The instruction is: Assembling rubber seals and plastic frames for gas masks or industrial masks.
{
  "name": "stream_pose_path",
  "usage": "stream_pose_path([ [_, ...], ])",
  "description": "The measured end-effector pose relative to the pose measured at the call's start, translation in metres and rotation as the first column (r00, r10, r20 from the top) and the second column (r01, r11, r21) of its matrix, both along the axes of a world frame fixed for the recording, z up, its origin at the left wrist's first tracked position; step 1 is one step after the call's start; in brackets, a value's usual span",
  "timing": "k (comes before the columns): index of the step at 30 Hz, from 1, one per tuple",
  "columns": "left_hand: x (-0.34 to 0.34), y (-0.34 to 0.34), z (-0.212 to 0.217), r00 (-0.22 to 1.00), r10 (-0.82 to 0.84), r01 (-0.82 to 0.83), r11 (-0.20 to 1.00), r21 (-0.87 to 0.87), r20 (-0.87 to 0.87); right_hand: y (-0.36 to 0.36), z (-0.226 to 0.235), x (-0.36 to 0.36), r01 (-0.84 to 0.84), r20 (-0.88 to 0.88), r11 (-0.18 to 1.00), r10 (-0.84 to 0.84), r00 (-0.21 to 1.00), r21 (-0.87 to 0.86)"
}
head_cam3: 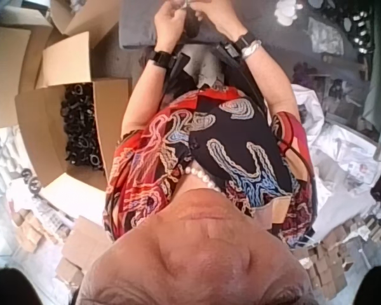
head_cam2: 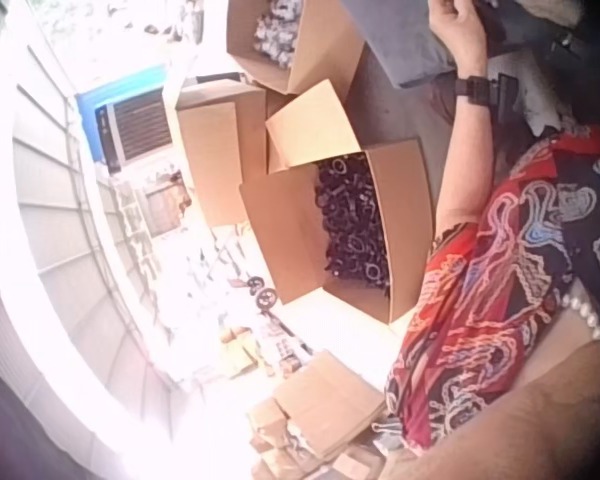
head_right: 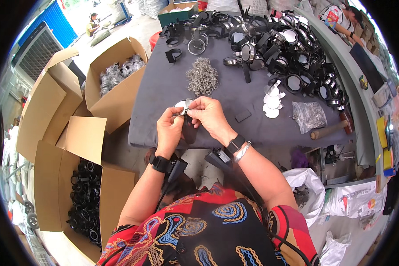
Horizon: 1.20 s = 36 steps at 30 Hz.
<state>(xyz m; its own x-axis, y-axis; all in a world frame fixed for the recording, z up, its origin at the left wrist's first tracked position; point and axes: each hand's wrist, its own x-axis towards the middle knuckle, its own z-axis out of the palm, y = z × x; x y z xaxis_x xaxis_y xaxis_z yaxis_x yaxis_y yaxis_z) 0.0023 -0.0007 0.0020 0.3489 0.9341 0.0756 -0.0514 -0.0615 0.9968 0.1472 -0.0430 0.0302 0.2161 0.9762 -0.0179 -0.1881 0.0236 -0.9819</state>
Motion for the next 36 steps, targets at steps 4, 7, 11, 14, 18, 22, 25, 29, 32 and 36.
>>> stream_pose_path([
  [4,0.0,0.001,0.001,1.0,-0.003,0.003,1.0,-0.003,0.003,0.001,0.001,-0.001,0.01,0.27,0.998,-0.027,0.963,0.065],
  [7,0.0,0.0,0.003,1.0,-0.007,0.007,1.0,-0.015,0.018,0.006,-0.003,0.008,-0.067,0.069,0.996,0.063,0.996,0.064],
  [11,0.0,-0.002,0.007,1.0,-0.002,0.002,1.0,-0.026,0.019,0.007,-0.008,0.007,-0.093,-0.004,0.995,0.093,0.996,0.024],
  [14,-0.001,-0.001,0.005,0.999,-0.008,0.009,1.0,-0.025,0.04,0.006,-0.005,0.004,-0.08,0.135,0.996,0.075,0.988,0.038],
  [18,-0.003,0.005,-0.006,0.996,-0.056,0.055,0.998,0.022,0.069,0.013,-0.004,0.016,-0.102,0.615,0.925,-0.158,0.772,0.366],
  [22,-0.004,0.007,0.001,0.963,-0.142,0.163,0.984,-0.074,0.228,0.023,-0.011,0.022,-0.211,0.685,0.923,-0.073,0.725,0.321],
  [25,-0.011,0.01,0.011,0.956,-0.186,0.224,0.962,-0.156,0.226,0.02,-0.012,0.018,-0.196,0.71,0.937,-0.073,0.7,0.29],
  [29,-0.015,0.006,0.02,0.981,-0.154,0.175,0.966,-0.191,0.121,-0.002,0.012,0.041,-0.172,0.83,0.95,-0.128,0.543,0.259],
  [32,-0.013,0.0,0.035,0.995,-0.086,0.097,0.959,-0.267,0.052,-0.037,0.024,0.084,-0.058,0.997,0.996,-0.061,0.049,0.064],
  [36,-0.01,0.003,0.037,0.999,-0.028,0.035,0.938,-0.344,0.026,-0.059,0.015,0.108,-0.051,0.988,0.992,0.113,-0.103,-0.119],
])
